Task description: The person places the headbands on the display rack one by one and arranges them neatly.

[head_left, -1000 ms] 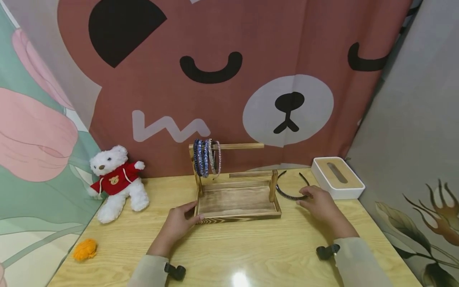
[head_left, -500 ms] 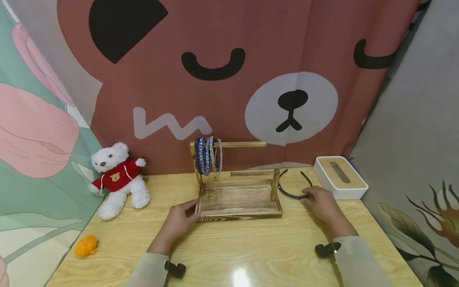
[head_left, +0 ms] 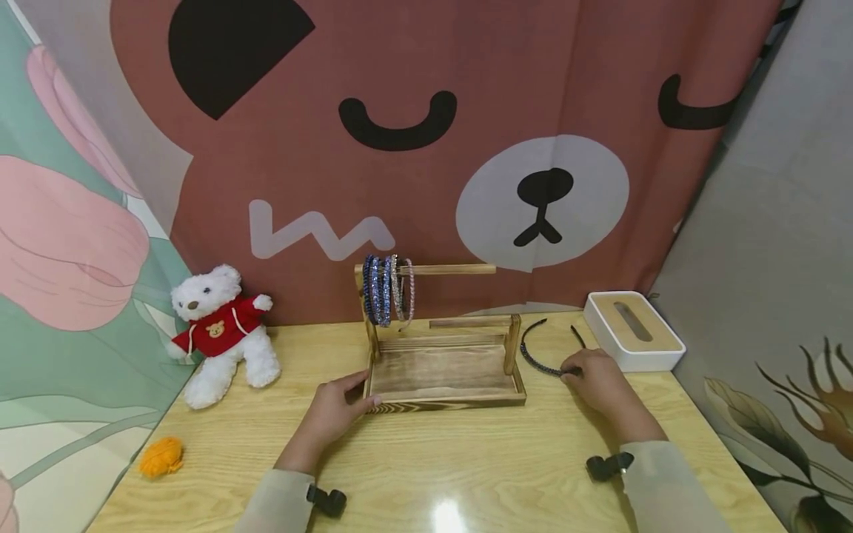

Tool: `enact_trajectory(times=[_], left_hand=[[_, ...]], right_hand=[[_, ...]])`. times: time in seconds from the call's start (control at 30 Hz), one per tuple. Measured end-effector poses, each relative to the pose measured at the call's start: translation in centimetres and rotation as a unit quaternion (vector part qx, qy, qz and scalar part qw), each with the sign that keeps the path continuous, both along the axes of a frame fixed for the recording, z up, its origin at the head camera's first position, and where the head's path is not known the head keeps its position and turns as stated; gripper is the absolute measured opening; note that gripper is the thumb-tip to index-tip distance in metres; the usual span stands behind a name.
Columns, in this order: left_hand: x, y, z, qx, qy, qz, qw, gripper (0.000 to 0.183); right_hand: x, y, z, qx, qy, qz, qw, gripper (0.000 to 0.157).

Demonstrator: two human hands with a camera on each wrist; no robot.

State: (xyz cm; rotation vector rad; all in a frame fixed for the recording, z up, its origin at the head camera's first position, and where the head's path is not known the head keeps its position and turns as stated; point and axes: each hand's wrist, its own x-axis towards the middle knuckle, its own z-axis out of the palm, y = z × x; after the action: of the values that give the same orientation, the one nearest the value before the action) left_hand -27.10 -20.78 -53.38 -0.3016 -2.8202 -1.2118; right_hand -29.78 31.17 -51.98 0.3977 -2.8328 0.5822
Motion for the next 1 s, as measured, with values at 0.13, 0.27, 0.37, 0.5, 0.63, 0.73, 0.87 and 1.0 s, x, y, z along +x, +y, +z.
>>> enact_trajectory(times=[0.13, 0.27, 0.37, 0.5, 0.63, 0.73, 0.87, 1.0], left_hand=[[0.0, 0.0, 0.0, 0.004, 0.001, 0.001, 1.0, 0.064], [0.0, 0.0, -0.1, 0.005, 0.002, 0.001, 1.0, 0.064], [0.0, 0.0, -0.2, 0.006, 0.002, 0.003, 1.0, 0.064], [-0.1, 0.0, -0.1, 0.003, 0.004, 0.004, 1.0, 0.063], [-0.1, 0.0, -0.1, 0.001, 0.007, 0.004, 1.0, 0.063], [0.0, 0.0, -0.1, -0.001, 0.009, 0.006, 0.9999, 0.063], [0.1, 0.0, -0.2, -0.002, 0.012, 0.006, 0.9999, 0.063], [0.0, 0.0, -0.3, 0.001, 0.007, 0.007, 0.9999, 0.064]], right_hand=[[0.0, -0.1, 0.0, 0.008, 0.0, 0.007, 1.0, 0.005], [0.0, -0.3, 0.0, -0.005, 0.001, 0.005, 1.0, 0.006], [0.0, -0.3, 0.2, -0.046, 0.014, -0.013, 0.999, 0.008], [0.2, -0.6, 1.3, -0.124, 0.053, -0.057, 0.989, 0.014], [0.8, -0.9, 3.0, -0.208, 0.057, -0.12, 0.969, 0.028], [1.3, -1.1, 4.2, -0.286, 0.02, -0.153, 0.946, 0.04], [1.7, -1.5, 5.3, -0.426, -0.041, -0.145, 0.892, 0.037], [1.9, -2.0, 6.1, -0.596, -0.073, -0.081, 0.796, 0.017]])
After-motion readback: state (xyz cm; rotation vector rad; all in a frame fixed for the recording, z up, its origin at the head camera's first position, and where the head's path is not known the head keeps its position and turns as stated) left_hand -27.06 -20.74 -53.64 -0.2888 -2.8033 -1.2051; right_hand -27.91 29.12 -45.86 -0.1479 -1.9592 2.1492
